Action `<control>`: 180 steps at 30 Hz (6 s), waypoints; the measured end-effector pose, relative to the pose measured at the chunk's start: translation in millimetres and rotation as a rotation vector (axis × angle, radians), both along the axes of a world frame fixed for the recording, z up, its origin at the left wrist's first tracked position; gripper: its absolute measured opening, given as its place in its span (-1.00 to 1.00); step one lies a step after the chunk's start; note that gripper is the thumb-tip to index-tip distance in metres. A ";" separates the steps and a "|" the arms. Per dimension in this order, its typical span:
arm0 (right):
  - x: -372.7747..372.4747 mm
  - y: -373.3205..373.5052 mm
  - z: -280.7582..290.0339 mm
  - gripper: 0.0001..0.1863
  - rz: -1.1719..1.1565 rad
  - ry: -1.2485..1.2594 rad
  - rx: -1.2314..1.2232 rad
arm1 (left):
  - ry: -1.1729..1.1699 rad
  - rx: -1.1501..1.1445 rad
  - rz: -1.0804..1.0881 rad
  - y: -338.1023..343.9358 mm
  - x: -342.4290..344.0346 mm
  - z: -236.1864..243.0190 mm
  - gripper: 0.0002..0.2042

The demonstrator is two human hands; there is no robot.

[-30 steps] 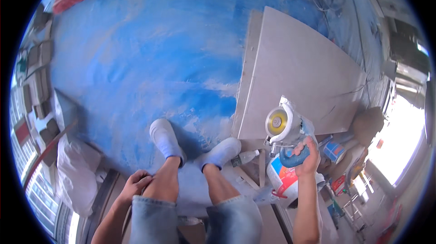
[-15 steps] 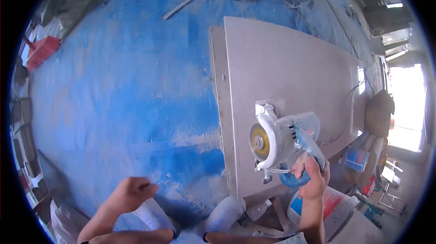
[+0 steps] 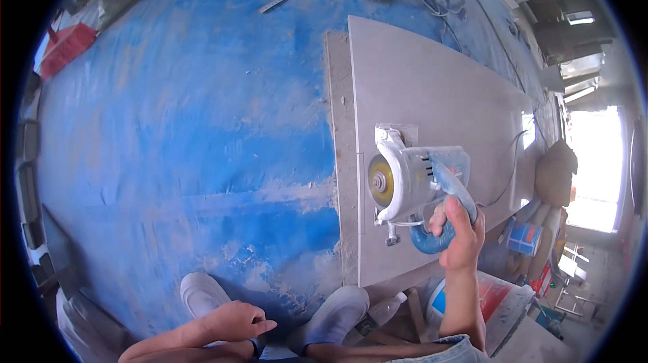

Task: The person marks a rectangular section on a large tile using a tape measure and a pen, then uses a handheld power tile saw to cut along the marked lines while steadying the tile with their other hand.

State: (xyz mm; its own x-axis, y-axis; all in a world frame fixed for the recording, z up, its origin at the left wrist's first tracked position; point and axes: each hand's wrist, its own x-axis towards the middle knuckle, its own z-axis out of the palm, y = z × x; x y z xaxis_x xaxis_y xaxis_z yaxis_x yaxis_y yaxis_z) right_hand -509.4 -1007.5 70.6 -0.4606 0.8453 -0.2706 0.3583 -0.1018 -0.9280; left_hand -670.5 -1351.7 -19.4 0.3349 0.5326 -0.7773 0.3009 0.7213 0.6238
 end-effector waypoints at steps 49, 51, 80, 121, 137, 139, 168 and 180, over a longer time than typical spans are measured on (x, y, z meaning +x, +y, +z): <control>2.8 0.5 -10.1 -0.73 -0.010 -0.033 0.047 | -0.009 0.101 0.251 23.6 -3.5 37.9 -0.62; 3.9 1.2 -10.0 -0.71 -0.012 -0.033 0.047 | -0.006 0.106 0.245 25.4 -3.3 38.4 -0.62; -2.2 8.5 -14.1 -0.70 -0.037 -0.021 0.069 | -0.009 0.154 0.224 24.5 -0.3 32.7 -0.63; -0.8 8.1 -13.5 -0.59 -0.030 -0.122 0.062 | -0.013 0.123 0.168 29.6 -2.4 32.0 -0.61; -7.4 10.9 -13.5 -0.59 -0.031 -0.138 0.056 | -0.021 0.125 0.178 29.0 -3.0 32.9 -0.59; -8.7 10.1 -12.5 -0.58 -0.052 -0.153 0.050 | -0.029 0.135 0.176 28.3 -3.3 31.8 -0.59; -14.2 9.0 -15.4 -0.70 -0.074 -0.160 0.042 | -0.010 0.123 0.202 26.4 -2.3 30.9 -0.61; -10.3 8.1 -10.3 -0.69 -0.051 -0.179 0.059 | -0.005 0.134 0.227 30.0 -2.9 37.6 -0.62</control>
